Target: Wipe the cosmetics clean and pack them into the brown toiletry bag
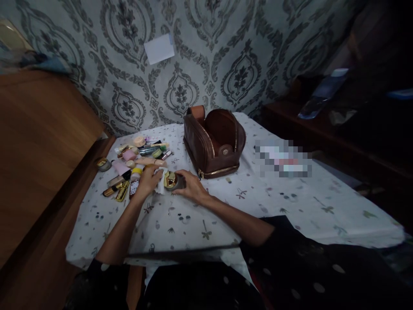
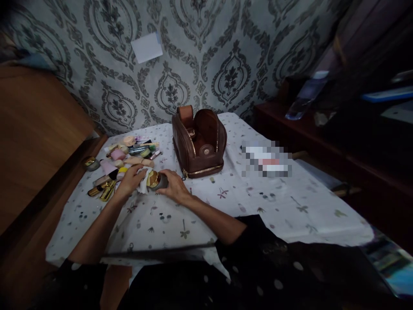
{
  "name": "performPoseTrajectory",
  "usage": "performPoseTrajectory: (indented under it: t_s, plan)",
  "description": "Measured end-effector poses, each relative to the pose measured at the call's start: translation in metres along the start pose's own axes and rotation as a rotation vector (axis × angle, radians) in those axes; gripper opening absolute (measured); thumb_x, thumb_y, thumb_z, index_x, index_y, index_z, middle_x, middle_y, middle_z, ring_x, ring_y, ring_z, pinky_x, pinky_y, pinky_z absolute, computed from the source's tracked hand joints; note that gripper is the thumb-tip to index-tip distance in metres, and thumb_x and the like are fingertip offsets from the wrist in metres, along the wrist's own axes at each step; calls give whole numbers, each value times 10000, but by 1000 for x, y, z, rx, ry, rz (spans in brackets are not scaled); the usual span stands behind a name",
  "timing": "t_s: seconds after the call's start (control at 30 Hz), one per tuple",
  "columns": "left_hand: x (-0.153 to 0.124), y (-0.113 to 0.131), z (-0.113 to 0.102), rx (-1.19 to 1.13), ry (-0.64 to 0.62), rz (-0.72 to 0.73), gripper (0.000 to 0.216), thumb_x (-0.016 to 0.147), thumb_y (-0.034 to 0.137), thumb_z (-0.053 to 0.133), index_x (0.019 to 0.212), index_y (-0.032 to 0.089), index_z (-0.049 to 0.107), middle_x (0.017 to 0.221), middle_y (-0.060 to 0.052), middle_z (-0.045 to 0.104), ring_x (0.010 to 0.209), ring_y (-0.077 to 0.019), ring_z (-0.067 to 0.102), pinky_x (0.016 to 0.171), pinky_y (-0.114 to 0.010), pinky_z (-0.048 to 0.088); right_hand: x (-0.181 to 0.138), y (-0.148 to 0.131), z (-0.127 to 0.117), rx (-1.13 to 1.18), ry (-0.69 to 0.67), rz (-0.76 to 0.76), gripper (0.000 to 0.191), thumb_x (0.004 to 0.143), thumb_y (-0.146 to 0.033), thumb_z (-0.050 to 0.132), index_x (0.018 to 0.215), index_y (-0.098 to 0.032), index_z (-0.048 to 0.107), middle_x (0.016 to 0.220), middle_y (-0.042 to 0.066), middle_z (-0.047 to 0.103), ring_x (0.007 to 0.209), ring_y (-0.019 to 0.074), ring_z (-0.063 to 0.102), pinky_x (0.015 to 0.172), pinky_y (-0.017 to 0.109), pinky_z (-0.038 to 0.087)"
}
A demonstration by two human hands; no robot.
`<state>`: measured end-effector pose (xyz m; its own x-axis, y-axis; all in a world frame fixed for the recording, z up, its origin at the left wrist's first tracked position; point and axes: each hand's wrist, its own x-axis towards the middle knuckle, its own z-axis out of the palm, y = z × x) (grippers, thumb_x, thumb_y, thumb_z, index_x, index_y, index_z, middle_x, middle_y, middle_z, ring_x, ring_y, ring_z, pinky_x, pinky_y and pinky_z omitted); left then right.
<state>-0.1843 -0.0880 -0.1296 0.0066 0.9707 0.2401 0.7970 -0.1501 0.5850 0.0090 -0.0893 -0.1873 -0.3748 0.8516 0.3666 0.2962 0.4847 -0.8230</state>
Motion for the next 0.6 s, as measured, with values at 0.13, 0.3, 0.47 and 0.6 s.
performPoseTrajectory:
  t_s: [0.13, 0.3, 0.47, 0.6]
  plan:
    - [-20, -10, 10, -90, 52, -38, 252, 842, 339, 426, 820, 165, 607, 734, -17, 614, 675, -166, 540, 618, -261, 432, 2, 3, 2, 11, 10, 11, 735, 580, -240, 879, 1248, -182, 580, 1189, 100, 662, 1096, 265, 617, 933, 402, 492]
    - [-49, -1, 20, -153, 80, -55, 233, 872, 333, 429, 908, 170, 591, 763, -1, 598, 653, -154, 528, 606, -254, 424, 3, 0, 0, -38, 59, 14, 668, 620, -305, 856, 1222, -162, 602, 1164, 120, 673, 1089, 283, 616, 961, 435, 474]
    - [-65, 25, 18, -124, 139, 32, 202, 908, 338, 487, 995, 179, 576, 901, -30, 622, 792, -180, 574, 725, -291, 463, 2, -2, -2, -64, 67, 69, 797, 628, -317, 841, 1344, -162, 529, 1218, 131, 650, 1134, 305, 589, 993, 466, 449]
    - [-66, 41, 15, -55, 176, 150, 153, 926, 277, 495, 998, 177, 585, 975, -69, 623, 928, -214, 597, 844, -337, 480, 0, -2, -3, 10, 32, 47, 787, 658, -283, 810, 1379, -217, 505, 1243, 91, 643, 1148, 275, 591, 1009, 431, 446]
